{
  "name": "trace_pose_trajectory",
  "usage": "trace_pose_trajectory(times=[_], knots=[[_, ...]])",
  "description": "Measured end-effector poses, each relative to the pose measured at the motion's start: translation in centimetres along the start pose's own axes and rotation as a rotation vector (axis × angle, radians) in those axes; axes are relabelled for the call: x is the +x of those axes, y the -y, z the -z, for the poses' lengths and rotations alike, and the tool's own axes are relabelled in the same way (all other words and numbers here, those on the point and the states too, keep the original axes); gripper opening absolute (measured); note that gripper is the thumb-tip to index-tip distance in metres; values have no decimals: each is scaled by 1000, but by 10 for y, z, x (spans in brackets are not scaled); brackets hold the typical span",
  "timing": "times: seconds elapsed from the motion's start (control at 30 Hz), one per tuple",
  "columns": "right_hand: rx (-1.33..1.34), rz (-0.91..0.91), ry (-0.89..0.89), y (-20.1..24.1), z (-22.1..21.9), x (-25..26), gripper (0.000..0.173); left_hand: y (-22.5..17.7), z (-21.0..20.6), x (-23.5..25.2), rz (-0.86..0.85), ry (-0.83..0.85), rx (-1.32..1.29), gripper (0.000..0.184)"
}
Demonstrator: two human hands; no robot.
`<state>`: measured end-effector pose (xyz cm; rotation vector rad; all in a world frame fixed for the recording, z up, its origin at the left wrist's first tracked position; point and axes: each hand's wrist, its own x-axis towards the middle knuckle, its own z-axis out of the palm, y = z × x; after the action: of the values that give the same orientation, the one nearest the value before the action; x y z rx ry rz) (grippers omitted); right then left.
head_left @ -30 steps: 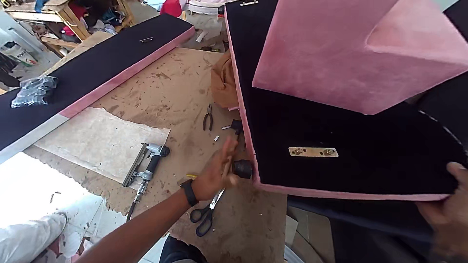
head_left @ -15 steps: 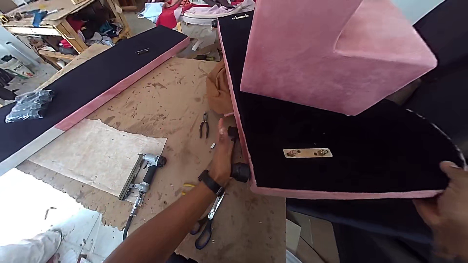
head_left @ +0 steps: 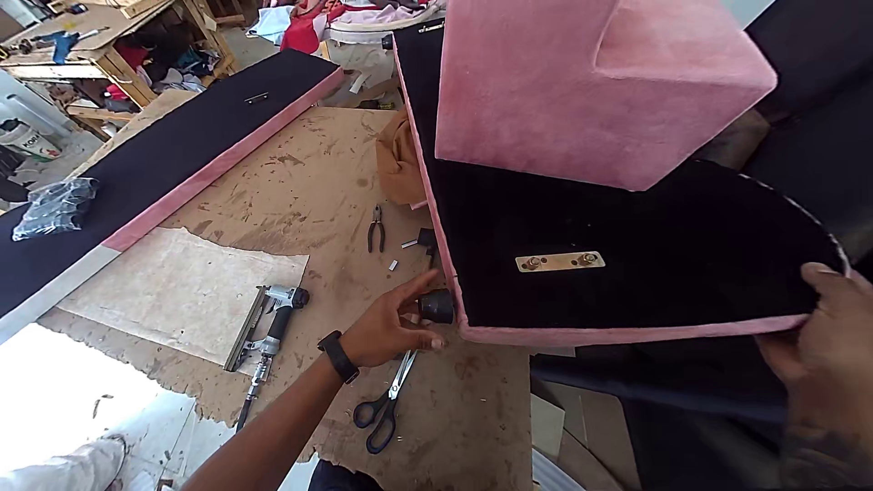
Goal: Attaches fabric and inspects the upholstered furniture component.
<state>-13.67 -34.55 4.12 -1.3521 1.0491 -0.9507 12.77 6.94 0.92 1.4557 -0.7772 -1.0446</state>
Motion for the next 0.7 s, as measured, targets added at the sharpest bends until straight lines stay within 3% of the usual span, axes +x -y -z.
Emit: trace_pose_trajectory(times=[0.1, 0.13, 0.23, 0.3, 0.33, 0.37, 0.43, 0.47, 0.5, 0.57, 0.63, 0.7], knots=[[29, -18, -6, -11, 9, 20, 50, 2, -7, 3, 130, -110, -114, 52], [32, -20, -6, -13, 12, 23, 51, 1, -13, 5, 141, -143, -124, 56], [9, -13, 0, -5, 4, 8, 49, -1, -11, 4, -4, -121, -47, 33], [2, -4, -1, -4, 4, 5, 49, 1, -4, 3, -82, -23, -15, 80], [7, 0, 7, -7, 5, 9, 49, -1, -2, 2, -35, -7, -42, 94], [27, 7, 14, -12, 9, 18, 49, -1, -1, 1, 41, -30, -100, 93], [43, 16, 30, -18, 12, 27, 49, -2, -4, 3, 171, -99, -189, 54], [45, 15, 28, -19, 13, 28, 48, -3, -9, 5, 210, -104, -175, 53], [49, 12, 23, -19, 13, 28, 48, -5, -13, 7, 199, -110, -133, 51], [52, 4, 16, -21, 14, 27, 49, 0, -16, 4, 8, -143, 90, 29], [56, 24, 15, -21, 12, 25, 49, 12, -9, 5, -231, -150, 384, 57], [47, 36, 29, -22, 11, 23, 50, 14, 0, 4, -188, -74, 346, 87]])
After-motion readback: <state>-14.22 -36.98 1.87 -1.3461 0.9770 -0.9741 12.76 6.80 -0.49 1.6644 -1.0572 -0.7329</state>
